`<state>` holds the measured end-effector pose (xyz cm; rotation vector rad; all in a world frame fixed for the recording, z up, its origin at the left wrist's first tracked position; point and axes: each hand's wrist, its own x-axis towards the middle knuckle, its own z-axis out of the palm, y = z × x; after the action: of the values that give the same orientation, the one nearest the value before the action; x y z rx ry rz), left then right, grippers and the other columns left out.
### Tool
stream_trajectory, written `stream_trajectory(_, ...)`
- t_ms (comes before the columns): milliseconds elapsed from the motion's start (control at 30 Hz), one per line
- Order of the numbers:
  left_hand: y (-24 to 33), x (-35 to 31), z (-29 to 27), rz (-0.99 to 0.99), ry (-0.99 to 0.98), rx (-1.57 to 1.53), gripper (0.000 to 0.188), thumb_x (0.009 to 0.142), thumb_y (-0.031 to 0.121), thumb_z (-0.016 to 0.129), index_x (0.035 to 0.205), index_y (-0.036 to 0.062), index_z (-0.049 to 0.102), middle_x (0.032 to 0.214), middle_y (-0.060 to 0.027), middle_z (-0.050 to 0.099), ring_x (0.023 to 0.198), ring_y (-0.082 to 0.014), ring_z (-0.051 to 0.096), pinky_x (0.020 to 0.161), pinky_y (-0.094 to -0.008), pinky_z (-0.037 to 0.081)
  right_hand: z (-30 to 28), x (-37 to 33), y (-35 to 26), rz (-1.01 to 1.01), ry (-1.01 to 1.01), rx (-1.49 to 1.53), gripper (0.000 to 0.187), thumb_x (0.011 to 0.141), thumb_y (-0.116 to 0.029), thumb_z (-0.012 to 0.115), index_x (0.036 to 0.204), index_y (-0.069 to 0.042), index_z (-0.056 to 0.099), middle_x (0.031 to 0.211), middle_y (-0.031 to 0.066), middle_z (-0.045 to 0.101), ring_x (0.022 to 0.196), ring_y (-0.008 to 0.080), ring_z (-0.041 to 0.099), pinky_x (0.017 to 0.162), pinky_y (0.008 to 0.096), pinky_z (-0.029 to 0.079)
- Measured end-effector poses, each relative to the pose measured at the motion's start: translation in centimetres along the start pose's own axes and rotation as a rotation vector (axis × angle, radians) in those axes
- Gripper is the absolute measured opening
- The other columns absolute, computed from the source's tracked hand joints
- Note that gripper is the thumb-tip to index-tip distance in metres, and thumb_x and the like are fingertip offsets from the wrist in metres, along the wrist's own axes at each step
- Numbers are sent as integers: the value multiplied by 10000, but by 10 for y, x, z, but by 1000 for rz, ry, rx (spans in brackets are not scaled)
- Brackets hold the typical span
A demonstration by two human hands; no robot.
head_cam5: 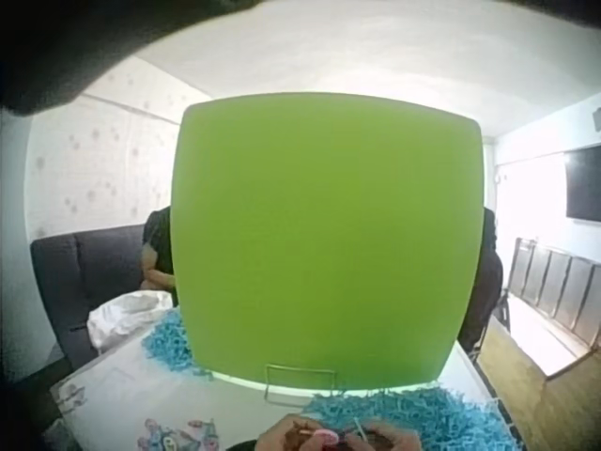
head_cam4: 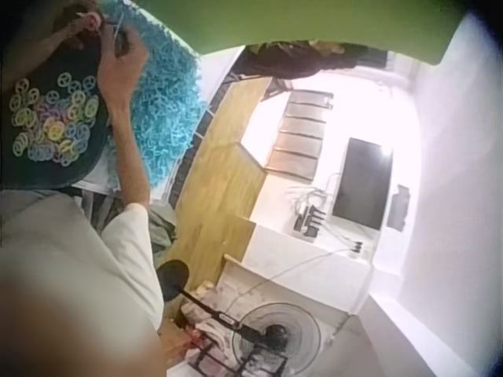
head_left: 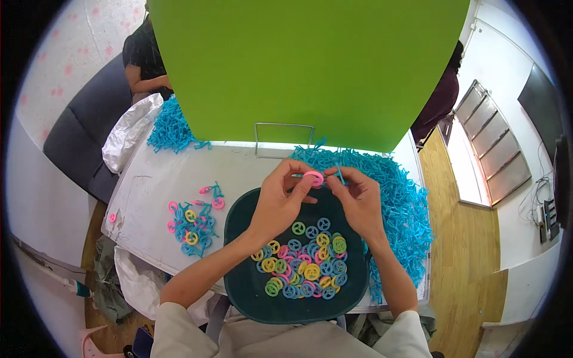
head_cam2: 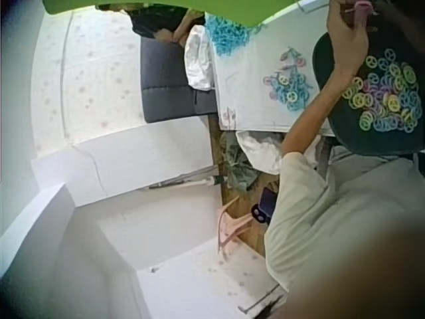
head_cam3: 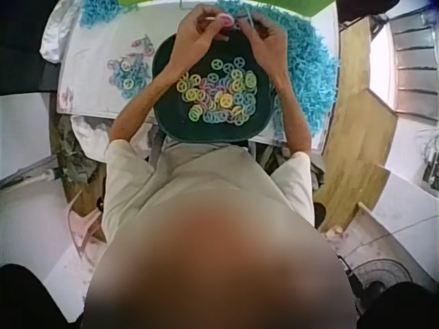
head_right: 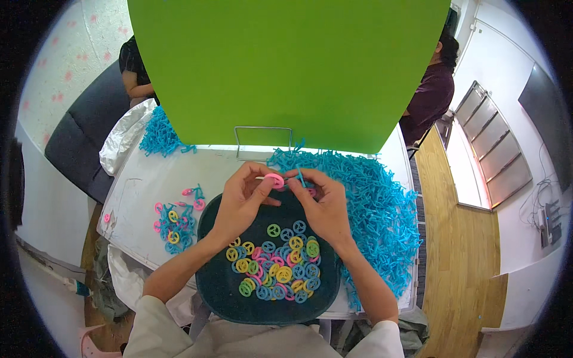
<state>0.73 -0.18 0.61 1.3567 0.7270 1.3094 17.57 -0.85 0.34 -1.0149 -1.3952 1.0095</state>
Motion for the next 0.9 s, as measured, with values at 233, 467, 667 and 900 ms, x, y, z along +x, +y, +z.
stream_trajectory(233,-6,5,-6,-126,24,-29,75,950,53,529,985,-12,515,927,-90,608,875,-147,624,760,-284,563,5,-4,-4,-57,-20,-214,167,883,-46,642,1041,6,650,927,10,657,788,42,575,637,177,438)
stream_trajectory(467,-11,8,-8,-164,48,99,38,940,10,525,963,-14,507,879,-81,600,835,-147,622,758,-267,533,8,-5,-1,-96,-30,-297,181,892,-52,630,1064,4,627,949,29,660,810,71,602,671,191,473)
stream_trajectory(667,-10,5,-5,92,42,276,58,932,2,541,983,-8,516,886,-67,609,831,-122,609,749,-259,515,6,-2,1,95,-67,32,237,890,-52,636,1117,2,594,928,60,656,844,102,638,689,213,513)
stream_trajectory(900,-5,3,-3,69,49,195,141,933,32,562,1055,-31,595,947,-98,651,837,-123,629,750,-255,531,7,-6,-8,-106,26,-267,180,858,-38,675,1027,17,645,877,66,687,759,100,657,642,200,518)
